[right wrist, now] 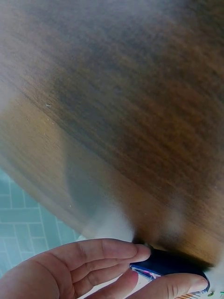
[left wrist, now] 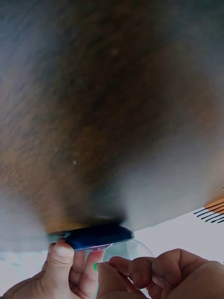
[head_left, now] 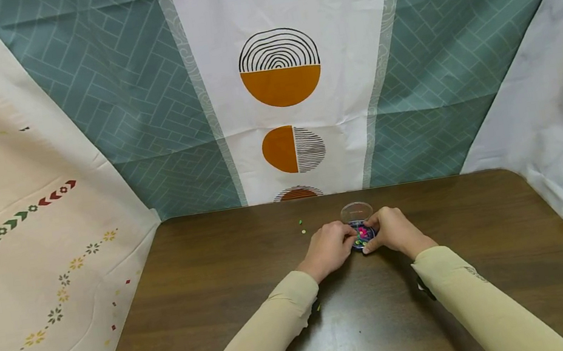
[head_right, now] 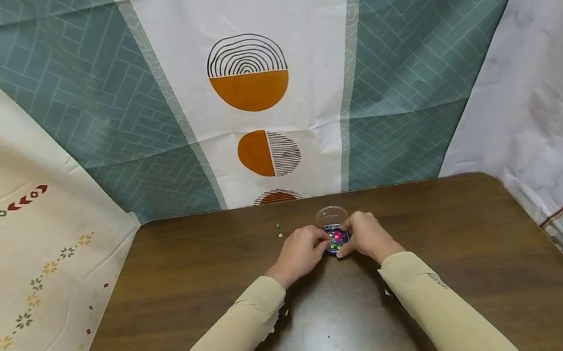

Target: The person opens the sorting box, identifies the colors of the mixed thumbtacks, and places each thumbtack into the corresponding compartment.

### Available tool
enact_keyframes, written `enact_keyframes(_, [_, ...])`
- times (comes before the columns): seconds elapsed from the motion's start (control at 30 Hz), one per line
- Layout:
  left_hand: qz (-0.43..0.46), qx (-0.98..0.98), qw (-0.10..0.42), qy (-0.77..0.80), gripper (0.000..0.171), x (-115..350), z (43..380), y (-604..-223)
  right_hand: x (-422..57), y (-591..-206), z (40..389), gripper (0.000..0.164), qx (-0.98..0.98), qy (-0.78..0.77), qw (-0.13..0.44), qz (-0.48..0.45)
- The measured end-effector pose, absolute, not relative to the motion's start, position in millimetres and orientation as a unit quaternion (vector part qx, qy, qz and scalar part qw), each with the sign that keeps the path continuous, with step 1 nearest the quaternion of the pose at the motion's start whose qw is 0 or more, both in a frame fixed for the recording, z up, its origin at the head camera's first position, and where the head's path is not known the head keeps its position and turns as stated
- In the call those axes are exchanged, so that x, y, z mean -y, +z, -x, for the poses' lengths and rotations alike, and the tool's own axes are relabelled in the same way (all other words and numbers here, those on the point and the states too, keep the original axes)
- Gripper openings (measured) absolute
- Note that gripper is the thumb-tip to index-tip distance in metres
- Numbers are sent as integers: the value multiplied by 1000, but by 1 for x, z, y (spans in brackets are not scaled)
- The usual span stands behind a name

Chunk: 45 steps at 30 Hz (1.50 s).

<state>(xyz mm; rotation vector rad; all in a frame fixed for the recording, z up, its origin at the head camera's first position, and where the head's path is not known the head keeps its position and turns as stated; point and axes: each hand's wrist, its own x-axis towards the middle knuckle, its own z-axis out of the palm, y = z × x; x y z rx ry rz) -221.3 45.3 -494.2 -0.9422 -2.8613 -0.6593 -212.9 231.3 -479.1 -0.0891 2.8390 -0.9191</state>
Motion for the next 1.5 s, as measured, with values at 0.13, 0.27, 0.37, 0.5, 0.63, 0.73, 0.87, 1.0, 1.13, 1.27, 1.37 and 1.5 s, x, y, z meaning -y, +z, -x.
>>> enact_keyframes(0.13, [305, 928, 31, -211, 17, -45, 221, -496, -232, -480, 212, 69, -948, -307, 76, 31])
enact_keyframes(0.27, [304, 929, 29, -209, 16, -45, 220, -497, -232, -481, 212, 70, -948, -308, 76, 35])
enact_keyframes(0.37, [302, 929, 29, -211, 16, -45, 220, -497, -231, -481, 212, 70, -947, -310, 77, 35])
enact_keyframes(0.5, [301, 928, 29, -216, 16, -44, 220, -496, -232, -482, 213, 69, -947, -310, 75, 33])
enact_keyframes(0.63, [301, 926, 26, -225, 16, -39, 220, -494, -232, -483, 214, 69, -947, -311, 72, 31])
enact_keyframes(0.73, [298, 925, 28, -232, 16, -32, 222, -491, -232, -483, 214, 70, -948, -310, 70, 36])
enact_keyframes(0.87, [293, 926, 34, -236, 16, -18, 225, -486, -232, -483, 214, 71, -948, -309, 69, 37])
enact_keyframes(1.0, [280, 930, 43, -234, 16, 2, 230, -483, -232, -482, 213, 71, -948, -308, 70, 31])
enact_keyframes(1.13, [252, 936, 48, -241, 16, 26, 236, -481, -232, -480, 212, 71, -950, -303, 71, 35])
enact_keyframes(1.27, [226, 940, 52, -251, 15, 47, 243, -480, -232, -480, 212, 72, -950, -300, 77, 32])
enact_keyframes(1.37, [211, 941, 54, -259, 16, 57, 249, -480, -232, -480, 212, 72, -950, -300, 79, 30])
enact_keyframes(1.5, [190, 946, 53, -258, 15, 65, 256, -483, -231, -481, 213, 71, -949, -303, 78, 29])
